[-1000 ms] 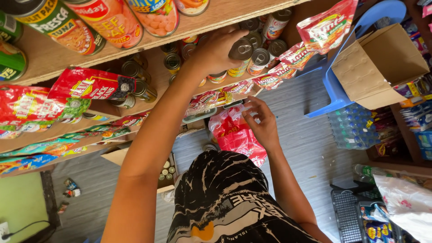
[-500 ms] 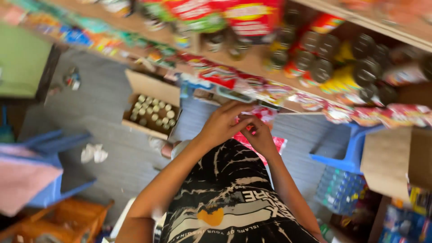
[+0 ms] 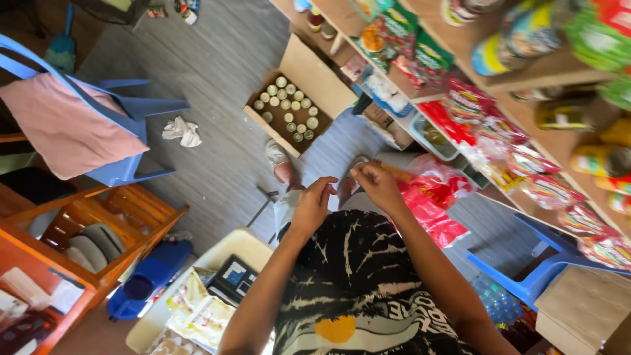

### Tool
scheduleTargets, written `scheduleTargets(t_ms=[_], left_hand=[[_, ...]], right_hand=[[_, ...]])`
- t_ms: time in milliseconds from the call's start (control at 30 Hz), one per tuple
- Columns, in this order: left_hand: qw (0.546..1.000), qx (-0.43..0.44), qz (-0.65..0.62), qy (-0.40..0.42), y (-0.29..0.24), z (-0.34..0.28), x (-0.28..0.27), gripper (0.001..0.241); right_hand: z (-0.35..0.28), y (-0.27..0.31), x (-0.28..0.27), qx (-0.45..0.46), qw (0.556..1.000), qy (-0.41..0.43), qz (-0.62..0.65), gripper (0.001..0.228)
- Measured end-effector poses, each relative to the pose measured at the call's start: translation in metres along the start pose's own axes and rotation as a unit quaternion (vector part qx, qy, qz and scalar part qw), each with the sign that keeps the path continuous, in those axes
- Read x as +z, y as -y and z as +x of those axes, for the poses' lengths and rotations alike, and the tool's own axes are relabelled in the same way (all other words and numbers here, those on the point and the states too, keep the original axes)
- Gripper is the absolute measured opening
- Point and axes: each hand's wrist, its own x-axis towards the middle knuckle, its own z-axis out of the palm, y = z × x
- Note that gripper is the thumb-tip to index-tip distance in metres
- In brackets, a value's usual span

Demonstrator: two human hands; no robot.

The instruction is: Organizing and stocking various canned food items onto grocery store shelves.

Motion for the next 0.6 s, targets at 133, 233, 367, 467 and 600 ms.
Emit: scheduleTargets(t_ms=[133, 233, 367, 467, 600], left_hand=[[0.989, 0.126, 0.037, -0.062, 0.068, 0.010, -0.030, 0.051], [0.999, -0.025, 0.007, -0.032, 0.113, 0.035, -0.051, 0.042], [0.991, -0.121, -0.011, -0.049, 0.207, 0.076, -0.056, 0.034], [0.992, -0.081, 0.027, -0.091, 0.294, 0.115, -0.048, 0.034], [0.985, -0.122, 0.063, -0.107, 0.409, 0.181, -0.021, 0.036]], right_hand=[[0.034, -0.010, 0.056, 0.028, 0.998, 0.007, 0.061, 0.028], [0.057, -0.038, 0.101, 0.102, 0.991, 0.002, 0.086, 0.023], [0.106, -0.126, 0.166, 0.114, 0.982, 0.017, 0.147, 0.017], [0.140, -0.175, 0.206, 0.084, 0.975, 0.011, 0.205, 0.025], [0.185, -0.227, 0.242, 0.170, 0.964, -0.026, 0.204, 0.027]])
